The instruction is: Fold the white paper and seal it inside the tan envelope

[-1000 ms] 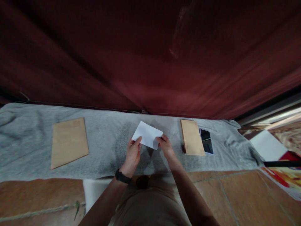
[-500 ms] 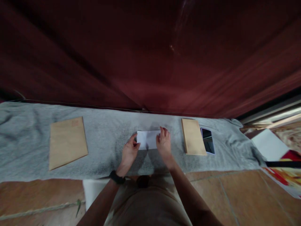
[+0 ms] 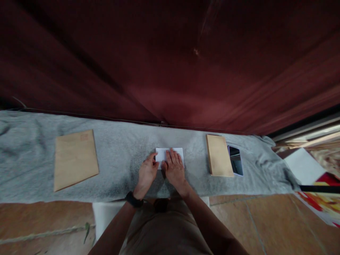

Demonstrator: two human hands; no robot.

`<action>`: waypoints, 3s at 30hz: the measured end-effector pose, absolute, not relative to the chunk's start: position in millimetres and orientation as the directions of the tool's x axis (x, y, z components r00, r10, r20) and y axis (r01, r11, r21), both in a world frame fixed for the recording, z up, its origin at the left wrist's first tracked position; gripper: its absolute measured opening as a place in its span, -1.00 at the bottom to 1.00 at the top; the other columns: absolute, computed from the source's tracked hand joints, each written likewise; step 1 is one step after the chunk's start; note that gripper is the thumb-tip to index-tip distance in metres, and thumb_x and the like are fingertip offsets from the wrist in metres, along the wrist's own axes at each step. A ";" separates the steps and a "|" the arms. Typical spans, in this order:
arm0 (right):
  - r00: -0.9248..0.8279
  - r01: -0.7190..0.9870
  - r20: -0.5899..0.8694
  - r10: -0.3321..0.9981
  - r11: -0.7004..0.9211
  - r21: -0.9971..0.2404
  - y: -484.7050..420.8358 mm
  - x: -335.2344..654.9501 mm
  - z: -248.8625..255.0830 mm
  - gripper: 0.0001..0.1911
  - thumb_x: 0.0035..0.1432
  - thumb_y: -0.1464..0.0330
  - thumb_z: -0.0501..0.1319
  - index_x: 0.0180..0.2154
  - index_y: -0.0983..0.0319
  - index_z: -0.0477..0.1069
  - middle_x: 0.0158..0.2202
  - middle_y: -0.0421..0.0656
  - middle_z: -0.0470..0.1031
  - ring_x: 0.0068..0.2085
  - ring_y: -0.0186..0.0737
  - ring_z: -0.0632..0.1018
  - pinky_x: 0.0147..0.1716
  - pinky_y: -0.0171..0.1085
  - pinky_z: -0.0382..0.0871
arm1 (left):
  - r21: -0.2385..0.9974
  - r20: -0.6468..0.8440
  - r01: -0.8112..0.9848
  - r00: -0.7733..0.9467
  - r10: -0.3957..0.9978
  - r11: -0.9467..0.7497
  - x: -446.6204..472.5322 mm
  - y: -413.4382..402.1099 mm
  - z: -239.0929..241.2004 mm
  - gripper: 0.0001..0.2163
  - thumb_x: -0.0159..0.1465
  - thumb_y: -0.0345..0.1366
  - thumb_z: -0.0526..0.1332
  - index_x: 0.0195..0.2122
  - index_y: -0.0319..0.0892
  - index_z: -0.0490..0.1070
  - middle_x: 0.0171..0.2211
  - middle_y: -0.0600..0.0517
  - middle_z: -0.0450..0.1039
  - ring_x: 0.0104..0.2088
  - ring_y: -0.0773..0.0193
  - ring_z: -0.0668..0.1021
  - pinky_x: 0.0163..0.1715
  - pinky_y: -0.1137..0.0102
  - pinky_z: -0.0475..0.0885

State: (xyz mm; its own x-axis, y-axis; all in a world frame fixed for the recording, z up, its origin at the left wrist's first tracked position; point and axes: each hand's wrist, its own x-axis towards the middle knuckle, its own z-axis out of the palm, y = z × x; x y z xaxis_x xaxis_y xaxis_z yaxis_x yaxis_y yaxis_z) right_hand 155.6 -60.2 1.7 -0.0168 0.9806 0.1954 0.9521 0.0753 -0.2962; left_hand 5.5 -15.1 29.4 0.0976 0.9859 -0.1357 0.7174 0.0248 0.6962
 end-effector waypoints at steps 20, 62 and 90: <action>0.078 0.983 0.251 0.965 -0.033 -0.179 -83.8 182.5 -8.5 -0.43 0.55 0.34 -0.10 0.45 0.44 0.11 0.48 0.16 0.11 0.48 0.05 0.18 0.42 0.11 0.06 | 0.248 0.226 0.865 0.385 0.895 -0.435 37.8 -39.4 -3.0 -0.41 0.53 -0.14 -0.07 0.46 -0.44 0.13 0.48 -0.28 0.11 0.49 -0.04 0.17 0.46 0.01 0.10; -0.034 0.980 0.187 0.982 0.069 -0.187 -73.0 214.4 -3.2 -0.44 0.58 0.25 -0.08 0.47 0.29 0.12 0.50 0.02 0.12 0.48 0.05 0.18 0.42 0.11 0.05 | 0.242 0.216 0.882 0.358 0.908 -0.405 1.6 -44.6 6.7 -0.44 0.52 -0.15 -0.07 0.48 -0.26 0.14 0.45 -0.15 0.21 0.47 -0.07 0.24 0.44 -0.07 0.09; 0.064 0.988 0.212 0.975 -0.031 -0.154 -90.4 232.2 -1.5 -0.46 0.54 0.37 -0.07 0.45 0.22 0.18 0.48 -0.01 0.17 0.48 0.06 0.18 0.41 0.11 0.06 | 0.242 0.183 0.786 0.539 0.822 -0.569 14.3 -75.0 9.8 -0.48 0.52 -0.12 0.01 0.44 -0.18 0.24 0.46 -0.13 0.19 0.46 0.03 0.25 0.45 0.03 0.16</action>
